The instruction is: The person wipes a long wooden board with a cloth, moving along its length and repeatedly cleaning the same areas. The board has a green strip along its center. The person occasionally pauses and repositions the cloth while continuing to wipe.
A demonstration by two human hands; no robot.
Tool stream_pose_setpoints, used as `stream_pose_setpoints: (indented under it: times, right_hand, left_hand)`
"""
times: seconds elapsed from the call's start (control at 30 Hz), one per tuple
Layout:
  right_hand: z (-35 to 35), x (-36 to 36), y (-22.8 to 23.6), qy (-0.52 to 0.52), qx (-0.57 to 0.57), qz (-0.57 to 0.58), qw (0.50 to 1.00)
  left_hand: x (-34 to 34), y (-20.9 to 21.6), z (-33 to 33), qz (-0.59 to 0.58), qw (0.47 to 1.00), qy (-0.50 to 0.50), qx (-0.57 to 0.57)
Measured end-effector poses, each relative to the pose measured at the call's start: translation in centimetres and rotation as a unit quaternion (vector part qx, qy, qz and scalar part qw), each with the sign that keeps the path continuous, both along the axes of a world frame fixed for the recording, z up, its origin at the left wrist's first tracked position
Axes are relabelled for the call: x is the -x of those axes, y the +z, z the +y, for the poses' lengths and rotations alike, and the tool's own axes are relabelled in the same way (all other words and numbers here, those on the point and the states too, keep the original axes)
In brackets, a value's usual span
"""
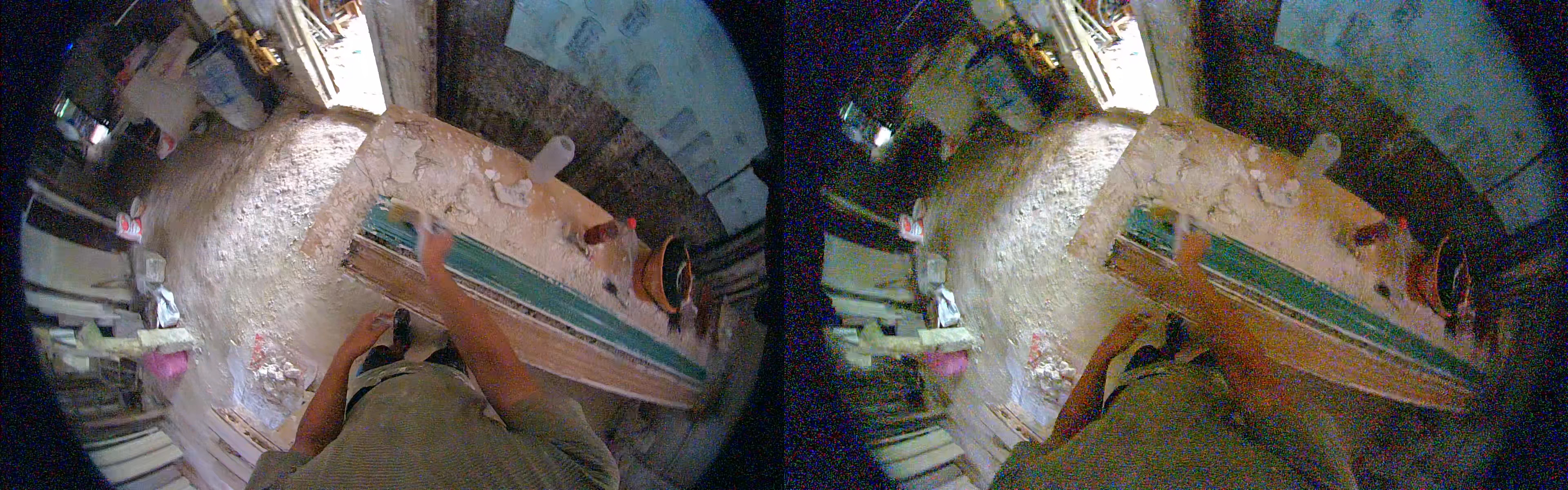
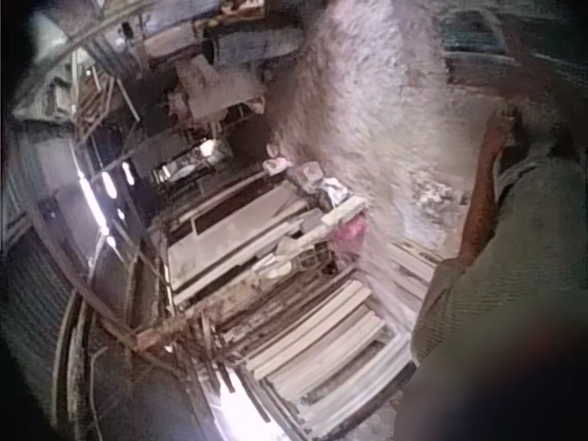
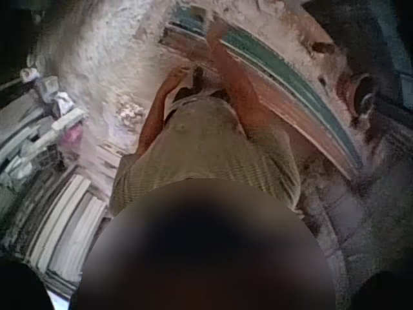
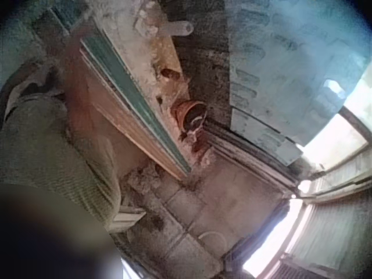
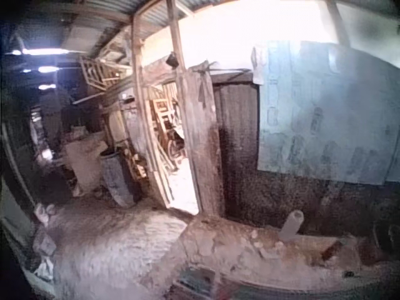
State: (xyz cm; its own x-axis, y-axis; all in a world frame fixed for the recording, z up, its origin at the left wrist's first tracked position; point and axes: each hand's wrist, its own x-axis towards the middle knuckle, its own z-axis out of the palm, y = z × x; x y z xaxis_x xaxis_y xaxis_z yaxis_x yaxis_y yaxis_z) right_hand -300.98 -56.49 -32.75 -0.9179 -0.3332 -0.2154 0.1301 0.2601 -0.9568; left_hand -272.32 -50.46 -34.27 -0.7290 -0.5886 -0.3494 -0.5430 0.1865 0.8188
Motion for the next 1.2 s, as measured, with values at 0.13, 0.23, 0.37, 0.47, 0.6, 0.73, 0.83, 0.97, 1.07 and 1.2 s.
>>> stream_pose_setpoints:
  times: [0.13, 0.23, 0.37, 0.47, 0.6, 0.73, 0.83, 0.97, 1.07, 1.2]
  right_hand:
    - [-7.3, -0.9, 2.5, 0.067, 0.015, 0.119, 0.991]
    - [-0.4, 3.7, 3.1, 0.02, 0.02, 0.07, 0.997]
    - [13.0, 8.5, 2.0, -0.143, -0.052, 0.123, 0.981]
    - [13.6, 8.5, -1.9, -0.148, -0.194, 0.078, 0.966]
    - [0.8, 3.1, -6.6, -0.095, -0.252, 0.188, 0.945]
    - [-10.6, -4.2, -1.7, 0.125, 0.07, 0.009, 0.99]
    - [-12.7, -9.0, 2.5, 0.264, 0.057, 0.22, 0.938]
    - [-5.7, -7.9, 2.6, 0.476, -0.159, 0.363, 0.785]
    - [8.9, -1.0, 1.9, 0.394, -0.294, 0.337, 0.803]
    - [27.2, 7.5, 5.5, 0.16, -0.481, 0.393, 0.767]
  left_hand:
    - [-2.2, -0.1, -2.3, -0.025, 0.999, 0.021, -0.02]
    - [-3.2, 0.1, -4.0, 0.023, 0.975, 0.104, -0.193]
    - [-2.7, -0.9, -5.3, 0.05, 0.921, 0.255, -0.291]
    - [-1.1, -2.7, -6.2, 0.085, 0.895, 0.289, -0.331]
    - [-0.1, -4.1, -7.7, 0.062, 0.895, 0.245, -0.367]
    - [-0.4, -3.2, -8.4, 0.011, 0.92, 0.244, -0.306]
    - [-1.0, -3.0, -8.3, 0.006, 0.911, 0.262, -0.319]
    - [-2.5, -4.7, -8.5, 0.082, 0.873, 0.24, -0.417]
    - [-3.8, -6.9, -9.2, 0.07, 0.869, 0.257, -0.417]
    - [-5.4, -9.1, -9.8, 0.049, 0.855, 0.296, -0.423]
